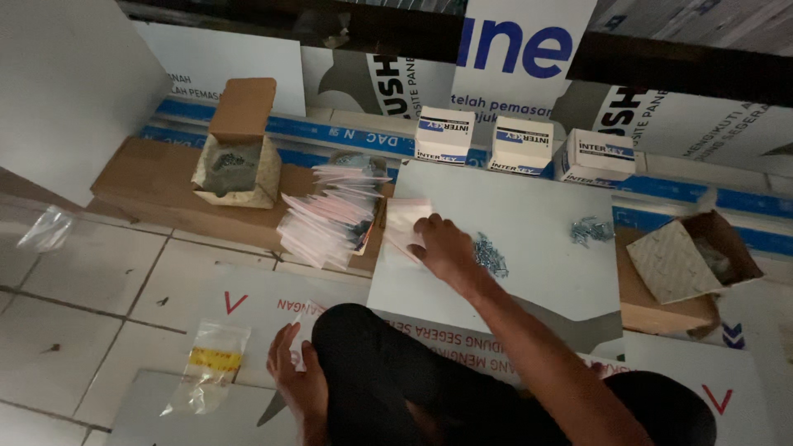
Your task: The person picks up screws from a surface and places them into small plastic bags, then places the bags into a box.
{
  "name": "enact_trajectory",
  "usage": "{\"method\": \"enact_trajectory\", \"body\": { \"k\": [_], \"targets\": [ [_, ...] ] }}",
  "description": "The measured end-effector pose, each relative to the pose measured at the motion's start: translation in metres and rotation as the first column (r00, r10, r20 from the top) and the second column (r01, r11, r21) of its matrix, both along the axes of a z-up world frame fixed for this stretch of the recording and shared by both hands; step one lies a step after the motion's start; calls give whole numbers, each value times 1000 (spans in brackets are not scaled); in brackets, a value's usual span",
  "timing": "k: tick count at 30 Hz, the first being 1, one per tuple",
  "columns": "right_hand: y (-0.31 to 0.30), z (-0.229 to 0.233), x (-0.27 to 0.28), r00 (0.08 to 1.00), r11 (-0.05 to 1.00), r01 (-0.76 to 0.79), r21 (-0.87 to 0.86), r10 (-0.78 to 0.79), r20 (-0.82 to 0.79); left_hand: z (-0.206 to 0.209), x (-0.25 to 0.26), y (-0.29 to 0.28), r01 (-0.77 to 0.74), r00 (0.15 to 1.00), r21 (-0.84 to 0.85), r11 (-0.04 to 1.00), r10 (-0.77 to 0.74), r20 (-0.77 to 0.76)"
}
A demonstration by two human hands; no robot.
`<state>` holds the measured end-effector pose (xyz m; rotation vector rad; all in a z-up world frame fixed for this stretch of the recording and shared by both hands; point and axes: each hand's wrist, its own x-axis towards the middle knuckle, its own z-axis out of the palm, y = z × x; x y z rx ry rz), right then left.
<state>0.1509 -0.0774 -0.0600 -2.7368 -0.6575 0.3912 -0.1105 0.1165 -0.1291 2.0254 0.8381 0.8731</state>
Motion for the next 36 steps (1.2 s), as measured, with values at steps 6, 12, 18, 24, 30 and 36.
{"method": "enact_trajectory", "body": {
  "k": [6, 12, 18, 24, 30, 36],
  "targets": [
    [-17, 4, 8, 987, 903, 159, 399, -149, -56, 13, 2, -1, 8, 999, 112, 994, -13, 47],
    [-57, 66, 5, 891, 713, 353, 606, -58, -450, 75, 34, -32, 108, 942, 390, 915, -220, 256],
    [-97, 92, -42, 886, 527, 342, 778, 95, -454, 149, 92, -82, 761, 649, -245, 601, -711, 272],
    [-110, 117, -82, 780, 536, 547, 643, -49, -623, 155, 133, -116, 824, 472, -552, 130, -697, 540],
    [-133, 59, -79, 846, 344, 479, 807, 66, -530, 152, 133, -128, 838, 505, -446, 313, -753, 421],
    [-141, 54, -80, 790, -87, 609, 789, 157, -592, 150, 135, -127, 759, 607, -501, 416, -729, 316]
  ]
}}
